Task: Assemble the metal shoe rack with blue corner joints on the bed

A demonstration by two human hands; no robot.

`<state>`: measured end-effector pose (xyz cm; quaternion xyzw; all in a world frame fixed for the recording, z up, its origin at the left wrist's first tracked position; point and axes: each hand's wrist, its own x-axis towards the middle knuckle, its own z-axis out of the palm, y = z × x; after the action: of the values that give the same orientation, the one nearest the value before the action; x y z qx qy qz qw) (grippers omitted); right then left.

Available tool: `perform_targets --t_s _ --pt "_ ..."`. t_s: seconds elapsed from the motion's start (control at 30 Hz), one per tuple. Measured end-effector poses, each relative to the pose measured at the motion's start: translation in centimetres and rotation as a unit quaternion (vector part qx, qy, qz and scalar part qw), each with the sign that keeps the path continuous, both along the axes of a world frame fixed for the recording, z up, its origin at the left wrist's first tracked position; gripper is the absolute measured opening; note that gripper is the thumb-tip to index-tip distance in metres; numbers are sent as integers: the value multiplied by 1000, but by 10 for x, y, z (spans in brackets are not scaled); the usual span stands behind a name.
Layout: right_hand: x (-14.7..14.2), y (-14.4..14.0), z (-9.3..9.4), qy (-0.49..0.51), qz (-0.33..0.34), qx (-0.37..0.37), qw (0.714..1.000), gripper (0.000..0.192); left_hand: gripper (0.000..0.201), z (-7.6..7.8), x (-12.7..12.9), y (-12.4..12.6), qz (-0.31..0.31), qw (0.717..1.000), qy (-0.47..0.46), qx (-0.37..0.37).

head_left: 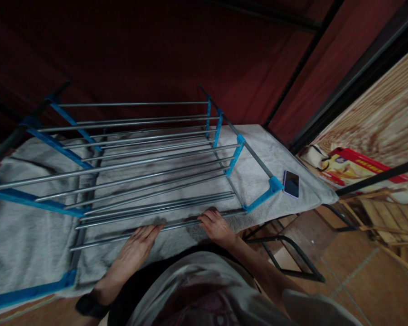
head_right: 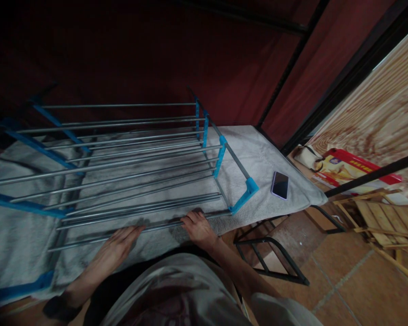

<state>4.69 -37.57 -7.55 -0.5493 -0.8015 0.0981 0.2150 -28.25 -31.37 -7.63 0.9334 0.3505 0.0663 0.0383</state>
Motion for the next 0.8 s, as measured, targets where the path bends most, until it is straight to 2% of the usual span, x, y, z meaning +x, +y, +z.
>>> perform_targets --t_s 0.13,0.23,0.3,0.4,0.47,0.67,0.8 --pt "10 -26 -3 77 -51 64 994 32 47 -4 0 0 0 1000 -15 1" --pt "31 -55 -12 160 -145 77 973 27 44 -11 0 -1 -2 999 -37 1" --pt "49 -71 -19 234 -240 67 940 20 44 -15 1 -2 0 999 -47 -4" --pt "75 -81 -26 337 -390 45 855 22 42 -17 4 -2 -2 999 -54 5" --pt "87 -80 -28 366 -439 38 820 29 41 -15 7 -2 -11 999 -46 10" --pt "101 -63 -31 391 -432 13 813 40 48 4 20 -5 -8 999 -41 12" --pt "110 -58 -29 302 -435 0 848 31 49 8 23 -7 -7 999 -44 15"
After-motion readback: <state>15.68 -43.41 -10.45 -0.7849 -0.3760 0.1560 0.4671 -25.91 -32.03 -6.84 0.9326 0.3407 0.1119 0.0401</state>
